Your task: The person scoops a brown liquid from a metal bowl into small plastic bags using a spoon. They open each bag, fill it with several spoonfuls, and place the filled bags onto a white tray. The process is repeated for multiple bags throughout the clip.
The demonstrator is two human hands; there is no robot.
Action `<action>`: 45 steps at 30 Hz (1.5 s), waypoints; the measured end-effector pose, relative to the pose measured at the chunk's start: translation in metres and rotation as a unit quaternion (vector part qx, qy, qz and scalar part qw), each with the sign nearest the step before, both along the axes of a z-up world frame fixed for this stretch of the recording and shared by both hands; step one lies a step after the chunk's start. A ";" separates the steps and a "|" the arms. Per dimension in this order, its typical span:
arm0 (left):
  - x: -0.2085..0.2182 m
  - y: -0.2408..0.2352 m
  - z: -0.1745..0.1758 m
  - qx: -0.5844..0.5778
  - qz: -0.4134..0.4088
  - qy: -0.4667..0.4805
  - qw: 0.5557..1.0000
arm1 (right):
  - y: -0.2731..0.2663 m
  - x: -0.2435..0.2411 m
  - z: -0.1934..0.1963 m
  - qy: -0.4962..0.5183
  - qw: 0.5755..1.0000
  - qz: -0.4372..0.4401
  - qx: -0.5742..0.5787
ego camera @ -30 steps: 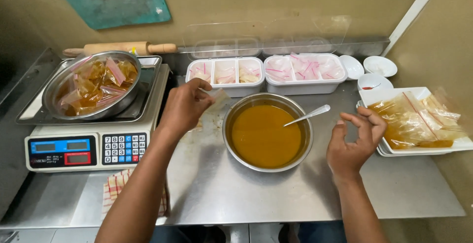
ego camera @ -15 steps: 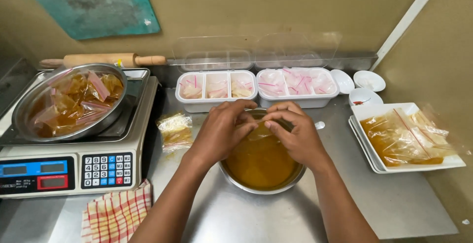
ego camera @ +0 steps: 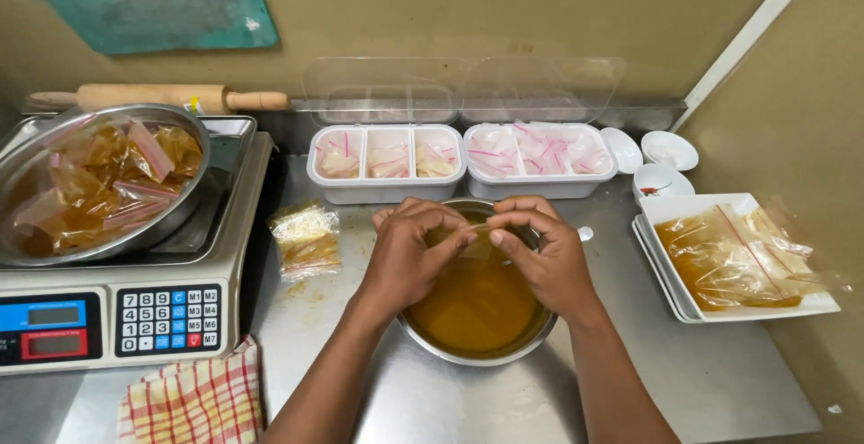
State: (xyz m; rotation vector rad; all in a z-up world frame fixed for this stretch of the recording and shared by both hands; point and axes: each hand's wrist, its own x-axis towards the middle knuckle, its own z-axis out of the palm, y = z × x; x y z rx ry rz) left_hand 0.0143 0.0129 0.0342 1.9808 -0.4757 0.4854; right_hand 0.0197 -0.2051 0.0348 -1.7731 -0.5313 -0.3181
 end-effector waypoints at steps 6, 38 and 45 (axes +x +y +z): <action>0.002 -0.002 -0.007 -0.008 0.023 -0.017 1.000 | 0.004 -0.002 0.001 -0.025 0.999 -0.034 -0.011; -0.010 0.003 -0.003 0.035 -0.028 -0.029 0.999 | 0.003 -0.004 -0.021 -0.214 0.949 -0.103 -0.208; -0.010 0.006 -0.008 0.037 -0.045 -0.036 0.998 | 0.000 -0.002 -0.026 -0.226 0.942 -0.127 -0.213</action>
